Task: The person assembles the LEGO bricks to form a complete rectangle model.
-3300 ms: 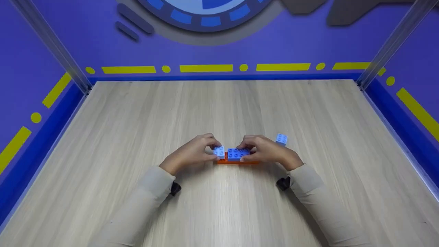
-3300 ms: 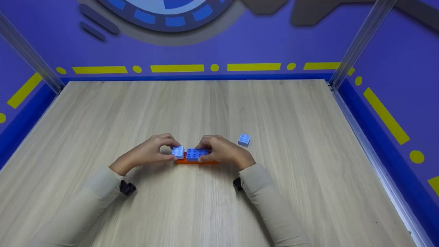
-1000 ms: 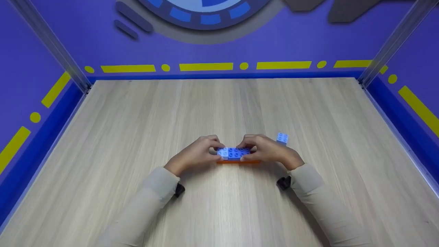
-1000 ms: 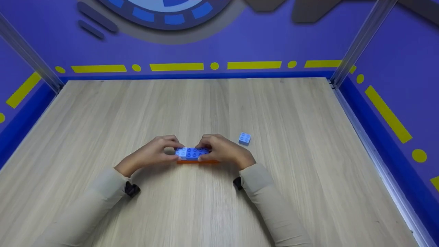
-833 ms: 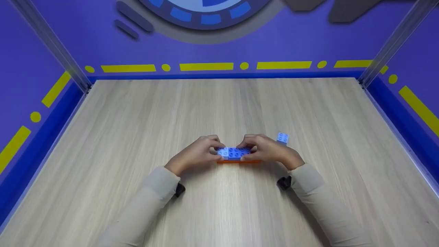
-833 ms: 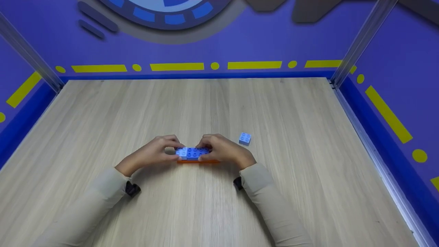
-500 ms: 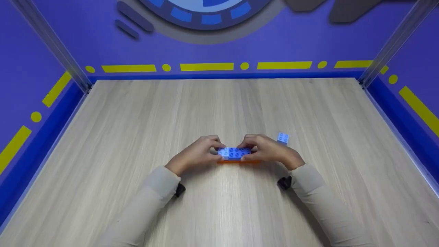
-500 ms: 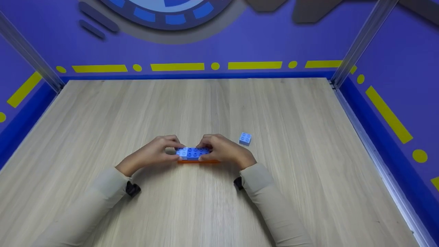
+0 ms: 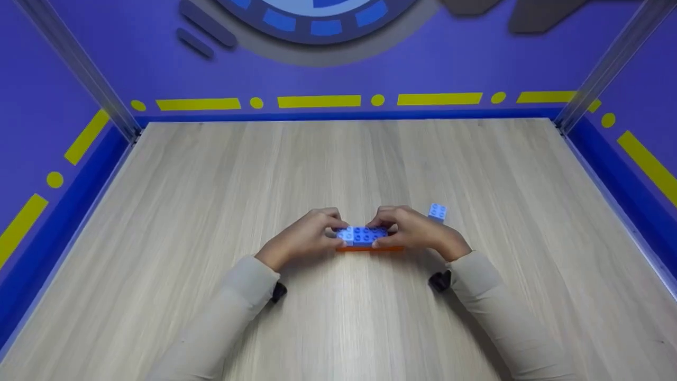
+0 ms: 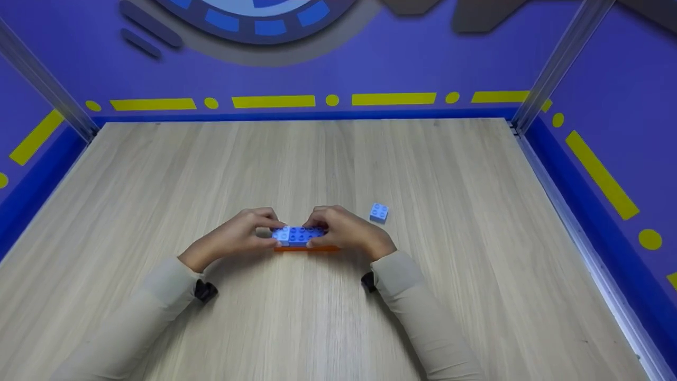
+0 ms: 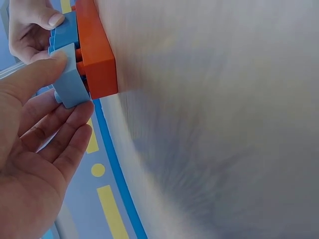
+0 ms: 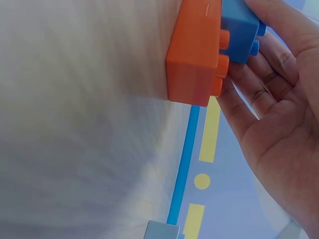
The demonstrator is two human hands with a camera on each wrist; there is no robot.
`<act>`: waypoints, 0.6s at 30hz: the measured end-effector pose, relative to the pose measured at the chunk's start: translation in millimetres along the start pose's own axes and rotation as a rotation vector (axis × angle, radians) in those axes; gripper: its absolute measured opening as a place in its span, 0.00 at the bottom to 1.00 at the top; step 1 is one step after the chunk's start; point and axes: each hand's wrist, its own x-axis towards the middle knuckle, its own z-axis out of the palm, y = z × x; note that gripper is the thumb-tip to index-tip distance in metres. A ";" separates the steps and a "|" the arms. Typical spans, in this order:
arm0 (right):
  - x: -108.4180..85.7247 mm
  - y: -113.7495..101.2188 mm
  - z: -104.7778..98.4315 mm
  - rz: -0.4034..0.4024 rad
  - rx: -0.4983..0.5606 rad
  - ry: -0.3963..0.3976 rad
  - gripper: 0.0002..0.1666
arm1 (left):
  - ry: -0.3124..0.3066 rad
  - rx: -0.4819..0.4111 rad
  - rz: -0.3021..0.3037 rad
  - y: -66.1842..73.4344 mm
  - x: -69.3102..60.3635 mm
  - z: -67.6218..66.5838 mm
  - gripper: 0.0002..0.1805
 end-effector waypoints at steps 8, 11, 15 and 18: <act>-0.2 -1.9 -0.7 0.014 -0.010 -0.004 0.17 | 0.015 -0.003 -0.013 0.7 -1.7 2.5 0.21; 0.2 -2.6 -0.5 0.014 -0.007 -0.006 0.17 | 0.025 -0.015 -0.019 0.4 -1.9 3.4 0.21; 0.2 -2.3 -0.6 0.008 -0.020 -0.003 0.16 | 0.033 -0.045 -0.030 0.4 -1.8 4.0 0.21; -0.1 -2.7 -0.9 0.000 -0.027 -0.003 0.17 | 0.040 -0.062 -0.038 0.6 -1.4 3.8 0.20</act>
